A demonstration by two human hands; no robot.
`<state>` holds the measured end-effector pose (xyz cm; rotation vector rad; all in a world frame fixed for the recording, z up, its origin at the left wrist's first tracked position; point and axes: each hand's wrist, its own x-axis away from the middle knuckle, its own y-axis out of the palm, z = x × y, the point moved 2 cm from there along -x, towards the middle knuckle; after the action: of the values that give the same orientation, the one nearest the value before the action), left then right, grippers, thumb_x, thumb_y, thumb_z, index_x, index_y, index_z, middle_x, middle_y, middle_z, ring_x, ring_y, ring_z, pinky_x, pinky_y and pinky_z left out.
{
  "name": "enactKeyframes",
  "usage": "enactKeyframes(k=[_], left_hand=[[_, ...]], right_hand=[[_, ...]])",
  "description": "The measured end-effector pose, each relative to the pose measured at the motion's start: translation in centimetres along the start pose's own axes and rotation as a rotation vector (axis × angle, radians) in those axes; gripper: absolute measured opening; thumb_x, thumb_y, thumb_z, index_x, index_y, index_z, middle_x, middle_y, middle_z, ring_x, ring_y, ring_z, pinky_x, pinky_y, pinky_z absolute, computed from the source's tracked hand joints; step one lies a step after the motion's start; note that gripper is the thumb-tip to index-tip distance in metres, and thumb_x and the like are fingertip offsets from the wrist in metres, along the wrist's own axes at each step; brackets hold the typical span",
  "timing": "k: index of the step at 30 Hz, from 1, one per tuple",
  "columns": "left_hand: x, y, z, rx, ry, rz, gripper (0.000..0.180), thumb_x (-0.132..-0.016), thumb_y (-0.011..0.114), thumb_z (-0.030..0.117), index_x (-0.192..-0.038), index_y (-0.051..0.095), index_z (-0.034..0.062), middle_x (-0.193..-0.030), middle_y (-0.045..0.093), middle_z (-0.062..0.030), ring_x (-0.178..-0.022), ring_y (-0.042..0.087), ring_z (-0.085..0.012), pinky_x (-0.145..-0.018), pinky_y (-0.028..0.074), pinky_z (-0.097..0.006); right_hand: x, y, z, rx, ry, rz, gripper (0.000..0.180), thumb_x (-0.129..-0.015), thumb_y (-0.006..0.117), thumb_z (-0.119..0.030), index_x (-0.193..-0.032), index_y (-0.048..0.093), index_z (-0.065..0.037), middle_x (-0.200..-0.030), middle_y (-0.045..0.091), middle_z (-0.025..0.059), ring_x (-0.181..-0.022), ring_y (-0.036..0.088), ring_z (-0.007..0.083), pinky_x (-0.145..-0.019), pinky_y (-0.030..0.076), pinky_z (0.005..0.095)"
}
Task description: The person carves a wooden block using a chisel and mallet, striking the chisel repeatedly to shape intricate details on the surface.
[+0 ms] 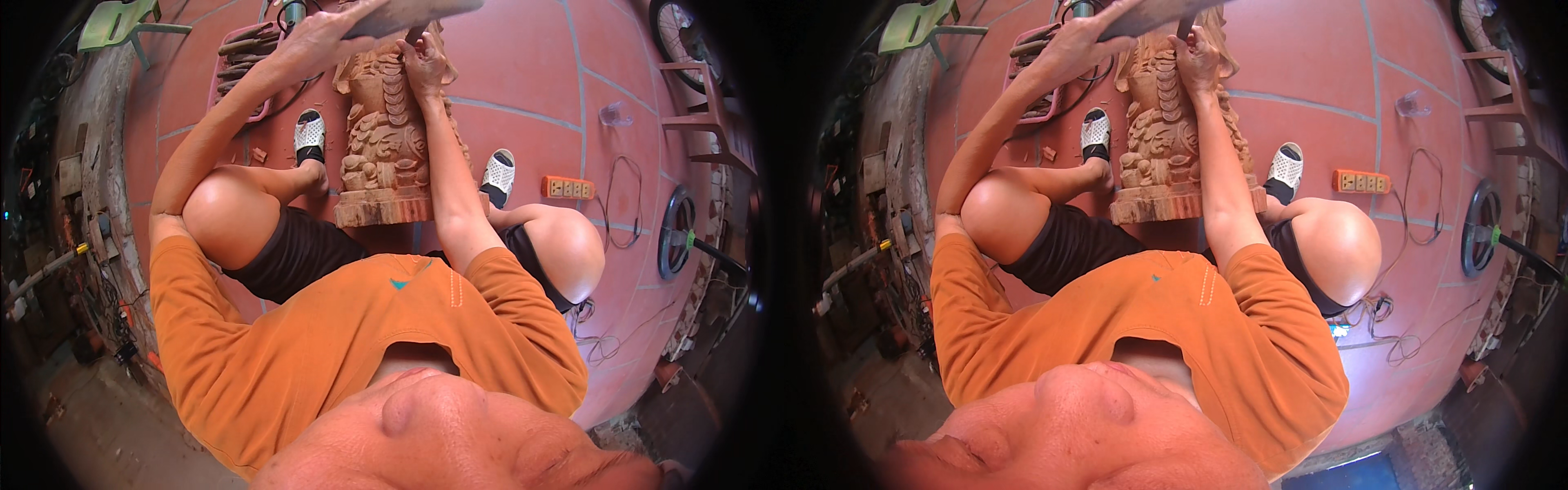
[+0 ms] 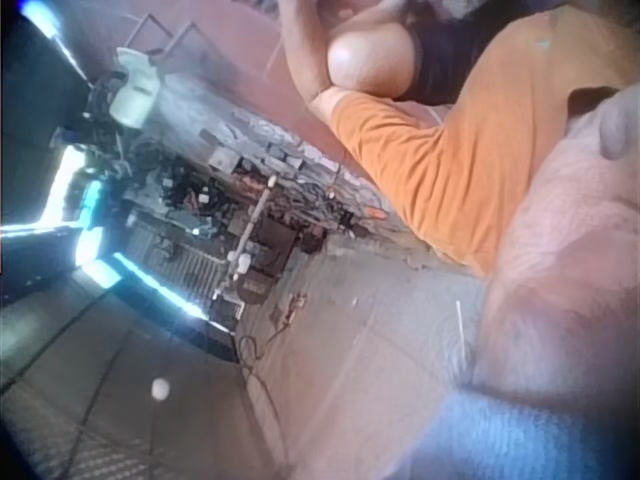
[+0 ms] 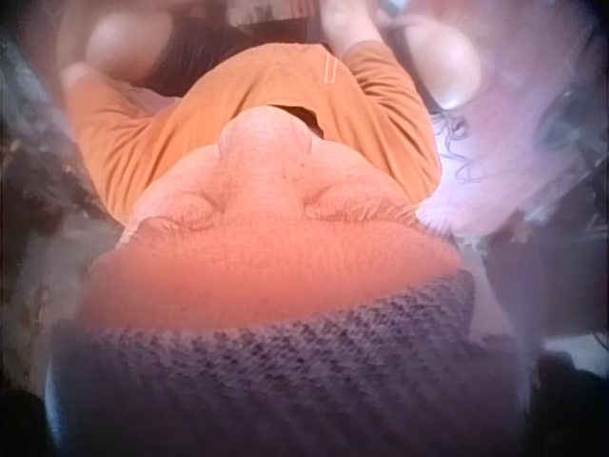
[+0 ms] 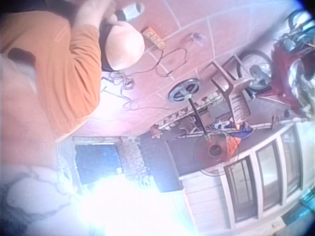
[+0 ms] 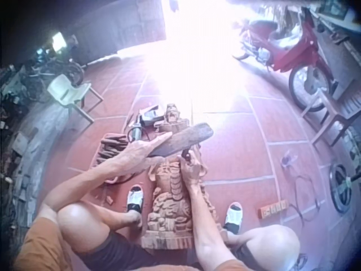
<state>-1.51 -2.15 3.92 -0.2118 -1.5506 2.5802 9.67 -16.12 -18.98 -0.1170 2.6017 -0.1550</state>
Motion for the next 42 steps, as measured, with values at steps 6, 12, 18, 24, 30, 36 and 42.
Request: enactKeyframes(k=[6,12,18,24,30,36,42], left_hand=[[-0.5,-0.7,-0.2,-0.054,-0.194,-0.131,0.077,-0.093,0.068,0.025,-0.158,0.03,0.01,-0.139,0.056,-0.0295,-0.123,0.059,-0.0425,-0.104,0.046,-0.046],[0.1,-0.6,-1.2,-0.03,-0.031,0.028,0.078,-0.092,0.068,0.024,-0.158,0.029,0.0107,-0.135,0.058,-0.0303,-0.123,0.06,-0.0424,-0.103,0.046,-0.047],[0.3,-1.2,0.1,0.035,-0.079,-0.027,0.076,-0.093,0.067,0.022,-0.158,0.03,0.0101,-0.136,0.057,-0.0307,-0.122,0.06,-0.0426,-0.103,0.046,-0.047],[0.4,-0.7,0.9,-0.051,-0.13,-0.126,0.076,-0.091,0.07,0.02,-0.156,0.033,0.0059,-0.138,0.056,-0.0296,-0.128,0.058,-0.0385,-0.108,0.044,-0.044],[0.5,1.3,-1.8,-0.121,0.025,0.138,0.077,-0.091,0.07,0.027,-0.159,0.033,0.0262,-0.075,0.062,-0.0219,-0.065,0.063,-0.0329,-0.07,0.052,-0.044],[0.5,1.3,-1.7,-0.017,-0.001,0.109,0.077,-0.091,0.07,0.026,-0.158,0.033,0.0231,-0.086,0.066,-0.0229,-0.075,0.067,-0.0349,-0.075,0.053,-0.045],[0.7,1.5,-4.0,0.106,-0.099,0.071,0.075,-0.092,0.068,0.035,-0.157,0.033,0.0209,-0.12,0.065,-0.0323,-0.108,0.067,-0.0439,-0.095,0.051,-0.048]], right_hand=[[0.3,0.6,4.3,-0.208,0.249,0.056,0.031,-0.087,0.08,-0.022,-0.103,0.064,0.0,-0.08,0.071,0.0064,-0.068,0.068,0.0144,-0.062,0.054,0.0295],[0.4,0.5,2.6,-0.173,0.206,-0.015,0.032,-0.085,0.083,-0.022,-0.101,0.065,0.0,-0.078,0.07,0.0067,-0.068,0.067,0.0138,-0.062,0.053,0.0292],[0.1,-0.1,0.9,-0.068,0.139,-0.056,0.031,-0.084,0.083,-0.021,-0.1,0.066,0.001,-0.078,0.073,0.0105,-0.071,0.071,0.016,-0.062,0.055,0.0301],[0.0,-0.1,-0.1,-0.052,0.075,-0.027,0.03,-0.084,0.085,-0.02,-0.091,0.062,-0.002,-0.072,0.064,0.003,-0.067,0.061,0.0098,-0.06,0.05,0.0274],[-0.2,-0.1,-1.1,0.013,0.036,-0.046,0.029,-0.085,0.083,-0.02,-0.097,0.064,-0.001,-0.076,0.069,0.0082,-0.069,0.067,0.0141,-0.062,0.053,0.0297],[-0.4,0.4,-1.3,0.06,0.037,-0.102,0.024,-0.087,0.079,-0.017,-0.101,0.065,-0.004,-0.079,0.074,0.014,-0.07,0.074,0.0243,-0.063,0.056,0.0347],[-0.9,1.0,-1.2,0.036,0.039,-0.082,0.031,-0.085,0.08,-0.02,-0.108,0.065,-0.005,-0.078,0.072,0.0123,-0.068,0.072,0.0242,-0.061,0.054,0.0358]])
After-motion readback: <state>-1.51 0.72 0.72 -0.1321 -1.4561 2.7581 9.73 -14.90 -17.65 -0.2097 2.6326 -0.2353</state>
